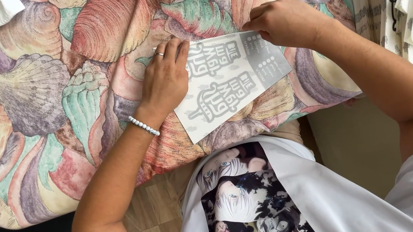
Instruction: Sorting and inspecting printed sticker sheets on a table
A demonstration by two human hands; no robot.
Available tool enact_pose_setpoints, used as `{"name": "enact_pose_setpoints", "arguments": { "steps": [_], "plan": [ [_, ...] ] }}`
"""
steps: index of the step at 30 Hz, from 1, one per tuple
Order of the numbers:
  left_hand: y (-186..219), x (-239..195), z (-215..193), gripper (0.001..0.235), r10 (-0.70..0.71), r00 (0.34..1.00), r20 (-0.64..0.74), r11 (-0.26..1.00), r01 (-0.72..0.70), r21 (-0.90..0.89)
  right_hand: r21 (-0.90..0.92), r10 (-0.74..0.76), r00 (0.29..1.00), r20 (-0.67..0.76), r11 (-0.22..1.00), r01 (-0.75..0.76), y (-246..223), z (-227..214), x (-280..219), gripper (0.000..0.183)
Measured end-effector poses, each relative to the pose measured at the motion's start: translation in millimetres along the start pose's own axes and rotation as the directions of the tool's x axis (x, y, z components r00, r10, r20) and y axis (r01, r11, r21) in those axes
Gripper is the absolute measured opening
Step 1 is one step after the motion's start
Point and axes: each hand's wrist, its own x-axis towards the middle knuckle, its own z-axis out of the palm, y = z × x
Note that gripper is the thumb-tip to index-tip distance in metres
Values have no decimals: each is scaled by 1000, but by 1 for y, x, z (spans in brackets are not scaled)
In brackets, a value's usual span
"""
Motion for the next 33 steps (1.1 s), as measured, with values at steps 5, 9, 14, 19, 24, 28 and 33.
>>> {"name": "enact_pose_setpoints", "arguments": {
  "steps": [5,9,14,19,24,28,33],
  "plan": [
    [-1,0,-1,53,16,998,57,999,-18,36,-89,-100,991,-90,992,92,-6,6,-4,53],
    [0,9,-4,67,22,982,189,998,-34,60,-206,-128,991,-43,972,117,-10,12,-5,61],
    [0,21,-13,62,69,982,175,996,-78,45,-193,-133,991,0,972,131,-15,0,-2,61],
    [-3,27,-14,63,110,976,189,989,-127,78,-256,-153,987,44,954,159,-13,7,2,62],
    [-1,32,-11,64,112,959,259,981,-148,124,-311,-112,989,101,940,138,-20,-3,7,78],
    [8,33,-13,66,96,959,267,962,-158,223,-330,-135,984,117,929,166,-21,-9,7,78],
    [11,33,-13,59,60,974,217,961,-115,250,-207,-116,992,42,971,123,-12,-3,-2,62]
  ]
}}
